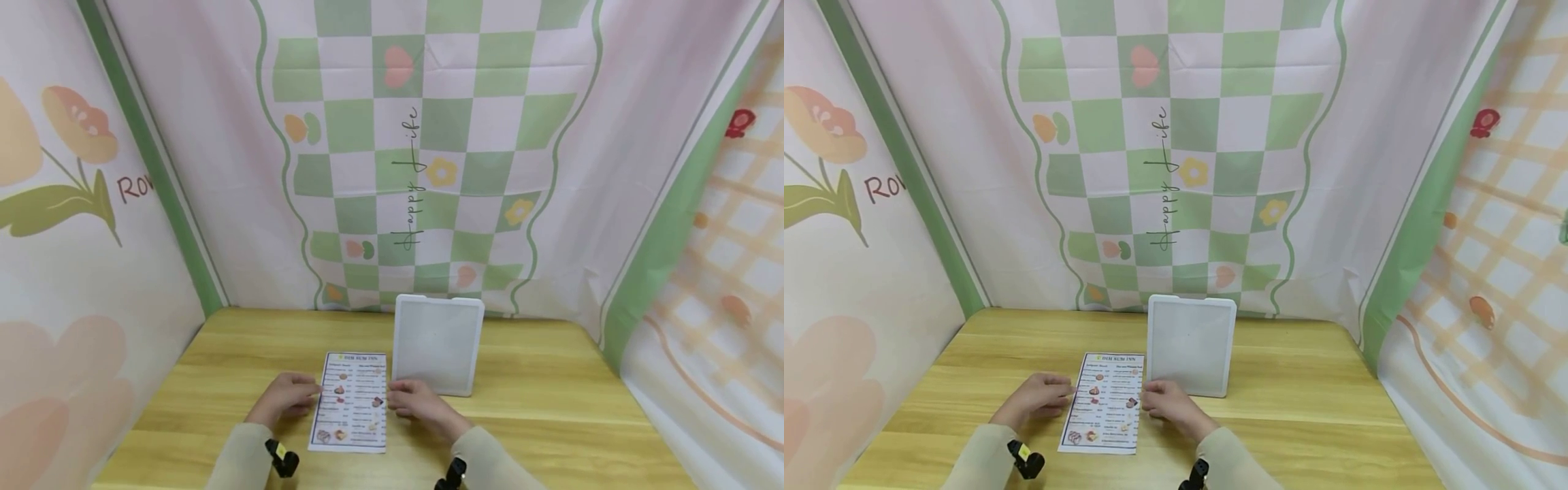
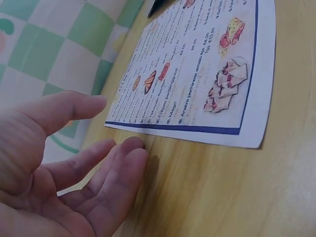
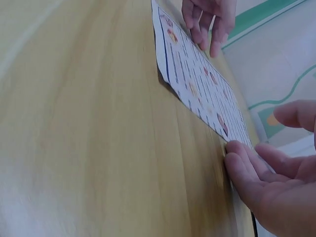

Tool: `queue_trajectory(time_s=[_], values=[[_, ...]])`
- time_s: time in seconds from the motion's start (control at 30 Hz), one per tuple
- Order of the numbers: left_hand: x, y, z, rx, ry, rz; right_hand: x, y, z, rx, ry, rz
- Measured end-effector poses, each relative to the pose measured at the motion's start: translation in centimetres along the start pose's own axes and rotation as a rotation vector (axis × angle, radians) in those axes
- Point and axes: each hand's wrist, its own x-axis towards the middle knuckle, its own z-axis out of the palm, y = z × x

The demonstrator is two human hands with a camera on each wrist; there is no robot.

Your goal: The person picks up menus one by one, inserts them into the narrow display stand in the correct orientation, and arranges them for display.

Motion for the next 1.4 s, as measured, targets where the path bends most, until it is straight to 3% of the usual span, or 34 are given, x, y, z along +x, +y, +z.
queue_trajectory(time_s=[0.63,0.97,1.4], values=[[0.0,0.2,0.4,-0.076,-0.029,-0.013,0.1,-0.1,1.2,0.023,0.023,-0.020],[0.2,0.0,0.2,0.056,-0.040,0.066,0.0,0.0,1.2,-0.010,0.028,-0.020],[-0.7,0.7,0.0,-0.063,-0.026,0.070,0.2,-0.4,1.3,-0.003,0.023,0.004]])
